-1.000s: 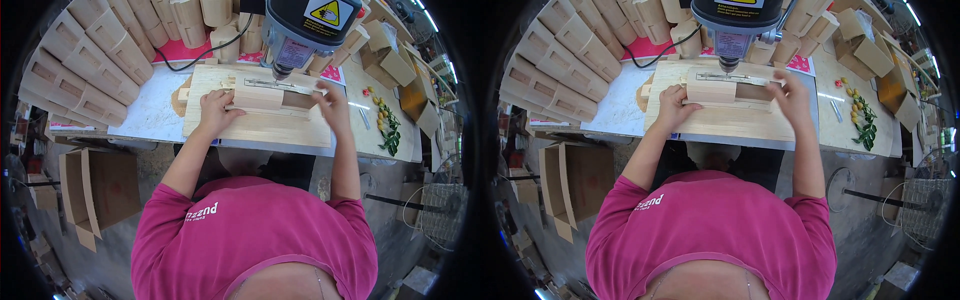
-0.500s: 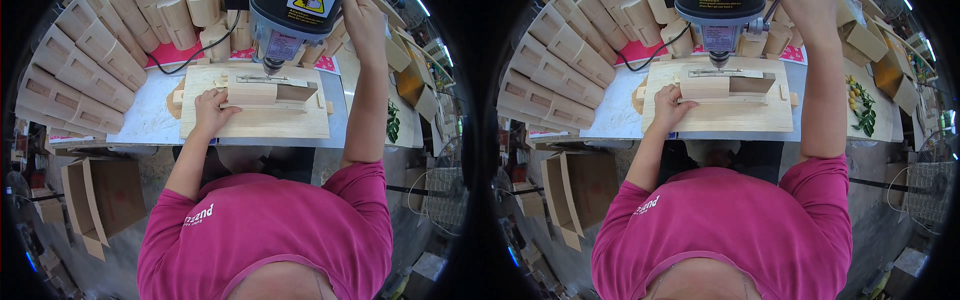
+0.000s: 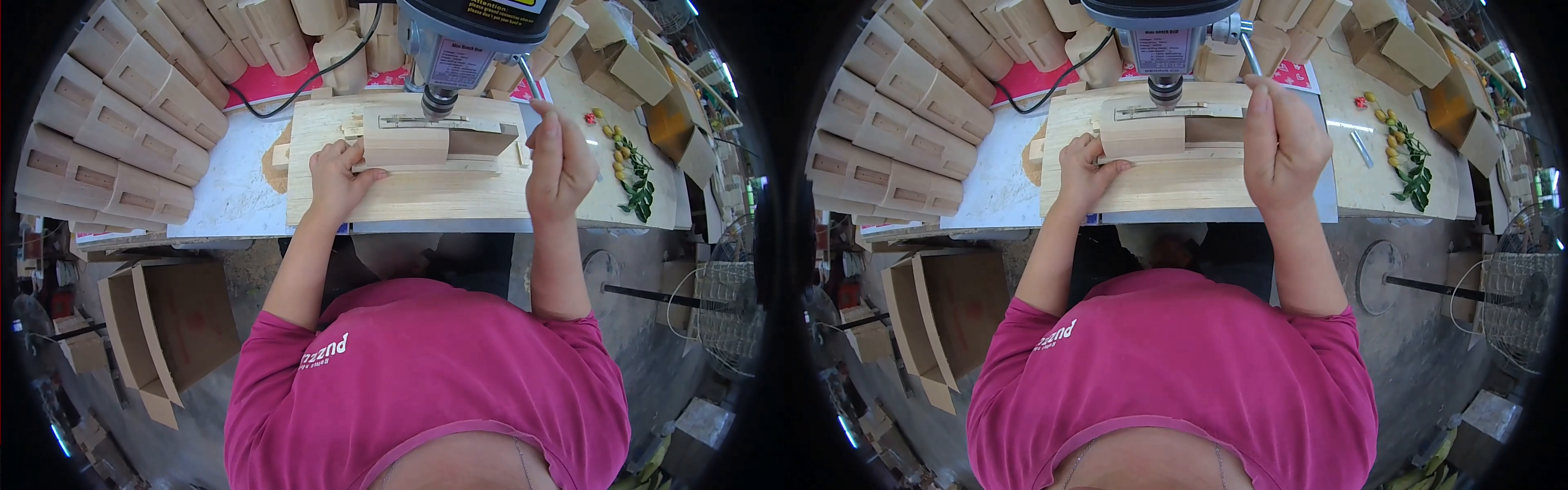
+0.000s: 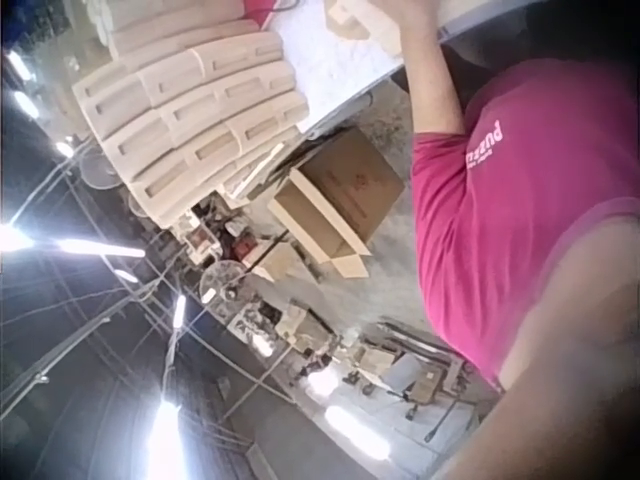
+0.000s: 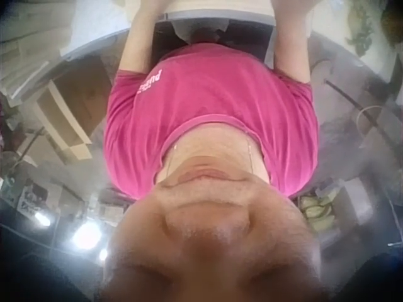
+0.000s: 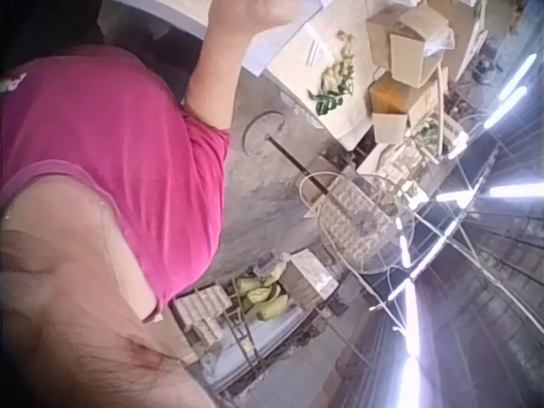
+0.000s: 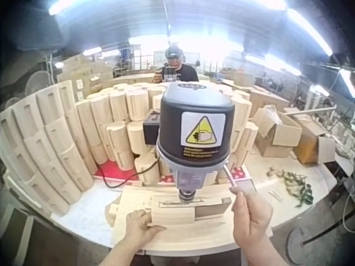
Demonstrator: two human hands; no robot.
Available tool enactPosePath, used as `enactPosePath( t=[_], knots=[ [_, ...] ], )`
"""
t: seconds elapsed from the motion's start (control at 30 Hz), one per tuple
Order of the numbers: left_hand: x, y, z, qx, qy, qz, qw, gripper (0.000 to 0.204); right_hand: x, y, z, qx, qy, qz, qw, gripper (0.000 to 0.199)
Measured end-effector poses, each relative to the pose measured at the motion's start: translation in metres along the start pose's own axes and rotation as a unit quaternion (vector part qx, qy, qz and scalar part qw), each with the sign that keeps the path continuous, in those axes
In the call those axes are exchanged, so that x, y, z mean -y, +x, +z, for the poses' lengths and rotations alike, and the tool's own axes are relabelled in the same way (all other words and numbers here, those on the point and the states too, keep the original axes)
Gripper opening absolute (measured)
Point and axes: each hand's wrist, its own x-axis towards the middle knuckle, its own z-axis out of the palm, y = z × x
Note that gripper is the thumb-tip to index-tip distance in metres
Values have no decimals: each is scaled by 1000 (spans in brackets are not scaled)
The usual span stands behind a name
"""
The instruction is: Using a drill press to make holes in cylindrical wood components as part of furniture or toy manufacturing.
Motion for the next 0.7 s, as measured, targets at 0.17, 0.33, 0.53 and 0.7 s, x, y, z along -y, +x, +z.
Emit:
enactPosePath(
  t=[0.17, 0.33, 0.53, 0.7],
  knots=[
    [-3, 1, -1, 3, 3, 0, 1000, 50, -33, -32, 25, -1, 38, -32, 999, 13],
    [-2, 0, -1, 0, 3, -1, 1000, 50, -41, -34, 32, -15, 61, -46, 997, 12],
    [-2, -1, -2, 6, 14, -4, 1000, 49, -8, 23, -5, -2, 2, -79, 997, 13],
    [-26, 7, 18, -27, 44, 33, 998, 49, -1, 133, -4, 215, -417, 123, 874, 29]
  ],
)
